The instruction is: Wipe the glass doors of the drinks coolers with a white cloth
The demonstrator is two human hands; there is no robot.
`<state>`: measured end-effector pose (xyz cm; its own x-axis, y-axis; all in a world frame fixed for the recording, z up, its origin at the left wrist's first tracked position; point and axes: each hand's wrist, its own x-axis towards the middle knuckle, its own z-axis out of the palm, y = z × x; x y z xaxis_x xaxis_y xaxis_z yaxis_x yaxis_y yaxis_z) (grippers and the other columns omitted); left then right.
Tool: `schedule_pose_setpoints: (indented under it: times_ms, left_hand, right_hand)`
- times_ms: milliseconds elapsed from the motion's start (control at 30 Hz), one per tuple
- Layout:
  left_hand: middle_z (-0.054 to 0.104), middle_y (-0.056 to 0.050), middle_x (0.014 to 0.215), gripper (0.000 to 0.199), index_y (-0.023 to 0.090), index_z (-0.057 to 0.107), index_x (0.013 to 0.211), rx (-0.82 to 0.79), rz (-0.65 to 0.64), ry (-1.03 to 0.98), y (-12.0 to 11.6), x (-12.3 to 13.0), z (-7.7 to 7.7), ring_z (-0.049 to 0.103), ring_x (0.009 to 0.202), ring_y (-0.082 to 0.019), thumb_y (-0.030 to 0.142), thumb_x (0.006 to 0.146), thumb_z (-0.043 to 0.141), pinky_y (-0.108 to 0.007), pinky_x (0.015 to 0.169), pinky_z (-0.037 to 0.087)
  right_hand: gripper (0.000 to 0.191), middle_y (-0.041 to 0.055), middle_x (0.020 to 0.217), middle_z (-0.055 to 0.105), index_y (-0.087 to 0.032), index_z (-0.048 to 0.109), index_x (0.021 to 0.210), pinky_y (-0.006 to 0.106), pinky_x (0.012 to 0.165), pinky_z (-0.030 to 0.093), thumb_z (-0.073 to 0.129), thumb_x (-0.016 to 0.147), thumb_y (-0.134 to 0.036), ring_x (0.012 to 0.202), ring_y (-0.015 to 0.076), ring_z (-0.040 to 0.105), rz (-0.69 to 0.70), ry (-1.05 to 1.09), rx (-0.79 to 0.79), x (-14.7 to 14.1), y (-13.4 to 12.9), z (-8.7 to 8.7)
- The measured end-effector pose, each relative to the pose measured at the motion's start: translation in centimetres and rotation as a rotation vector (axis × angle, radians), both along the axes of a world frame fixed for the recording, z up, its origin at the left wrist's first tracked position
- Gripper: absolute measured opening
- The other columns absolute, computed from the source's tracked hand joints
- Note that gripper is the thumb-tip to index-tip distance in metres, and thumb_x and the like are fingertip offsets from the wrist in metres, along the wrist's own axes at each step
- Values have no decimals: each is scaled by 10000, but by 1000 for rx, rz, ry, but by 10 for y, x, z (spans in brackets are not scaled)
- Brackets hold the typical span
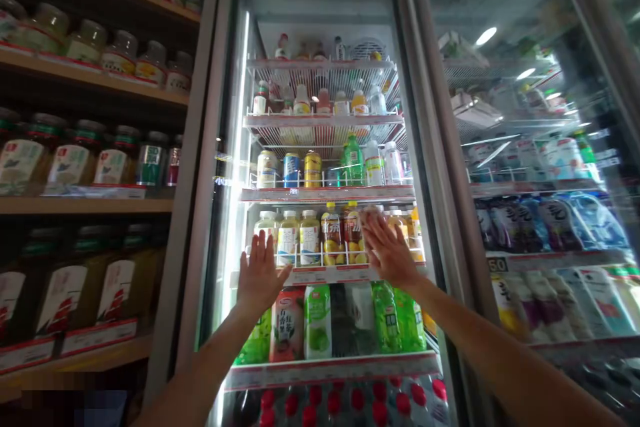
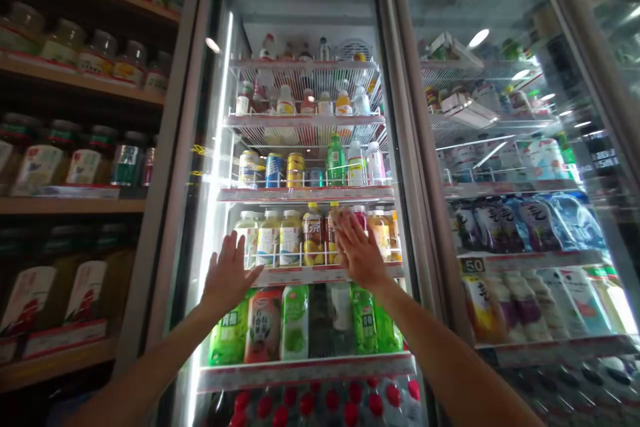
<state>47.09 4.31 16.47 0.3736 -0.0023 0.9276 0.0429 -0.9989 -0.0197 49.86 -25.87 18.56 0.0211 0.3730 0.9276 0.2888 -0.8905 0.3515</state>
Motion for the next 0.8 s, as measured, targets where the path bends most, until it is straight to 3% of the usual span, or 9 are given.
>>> schedule_pose_setpoints:
  times_ms: [100, 167, 233, 333, 400, 467, 633, 700, 800]
  left_hand:
    - [139, -154, 1484, 755, 80, 190, 1401, -3, 24, 31, -1, -2, 0, 125, 1376, -274, 468, 807, 450, -491, 1076, 225]
    - [133, -157, 1484, 760, 74, 187, 1401, -5, 28, 40, -3, -3, 0, 118, 1377, -275, 466, 808, 456, -493, 1076, 224]
    - [131, -161, 1483, 763, 69, 181, 1401, -5, 24, 45, -3, -4, 0, 113, 1377, -277, 468, 810, 454, -499, 1074, 224]
    - [143, -160, 1482, 756, 73, 174, 1403, -3, 27, 31, -2, -5, 0, 114, 1377, -272, 462, 815, 449, -500, 1075, 221]
    - [153, -159, 1479, 742, 80, 188, 1401, 8, 27, 20, -1, -5, -1, 123, 1376, -270, 469, 820, 438, -499, 1073, 225]
    - [163, -155, 1476, 729, 85, 205, 1398, 23, 25, 19, 0, -5, -2, 135, 1374, -270, 480, 826, 425, -498, 1070, 230]
    - [145, -144, 1482, 734, 82, 191, 1400, 30, 29, 30, 0, -6, -4, 120, 1377, -267, 477, 828, 426, -486, 1079, 218]
    - [150, -150, 1483, 726, 82, 179, 1403, 28, 23, 16, 0, -4, -5, 113, 1379, -267, 475, 836, 405, -492, 1079, 214]
    - [163, -163, 1480, 744, 79, 162, 1407, 31, 6, -7, 2, -1, -7, 116, 1378, -271, 514, 840, 366, -499, 1079, 201]
  right_hand:
    - [480, 100, 1483, 228, -193, 341, 1372, 537, 1039, 217, 319, 901, -283, 1366, 272, 174, -49, -63, 340, 6, -10, 23]
    - [476, 127, 1482, 219, -156, 374, 1353, 547, 1020, 237, 312, 901, -294, 1368, 294, 155, -56, -63, 423, 7, -1, 33]
    - [473, 100, 1487, 214, -165, 386, 1348, 522, 1036, 224, 313, 896, -286, 1378, 280, 117, -33, -19, 274, 1, 25, 31]
    - [525, 32, 1493, 214, -209, 307, 1393, 457, 1086, 156, 347, 875, -289, 1385, 232, 91, 48, 46, -153, -13, 69, 14]
    - [568, 10, 1487, 232, -232, 231, 1419, 434, 1103, 111, 363, 869, -282, 1383, 206, 108, 82, 53, -303, -18, 78, 5]
    - [563, 16, 1485, 239, -245, 204, 1425, 441, 1100, 109, 345, 880, -254, 1379, 201, 135, 65, 32, -194, -15, 64, 3]
    - [478, 119, 1476, 240, -185, 342, 1375, 514, 1039, 216, 314, 909, -287, 1363, 272, 189, -10, -62, 419, 5, 6, 0]
    - [469, 108, 1478, 240, -194, 358, 1366, 516, 1035, 231, 309, 908, -276, 1372, 272, 154, 4, -29, 377, 2, 11, -12]
    - [484, 55, 1474, 264, -211, 354, 1368, 473, 1079, 189, 345, 885, -248, 1381, 238, 122, 59, 57, 45, -9, 35, -34]
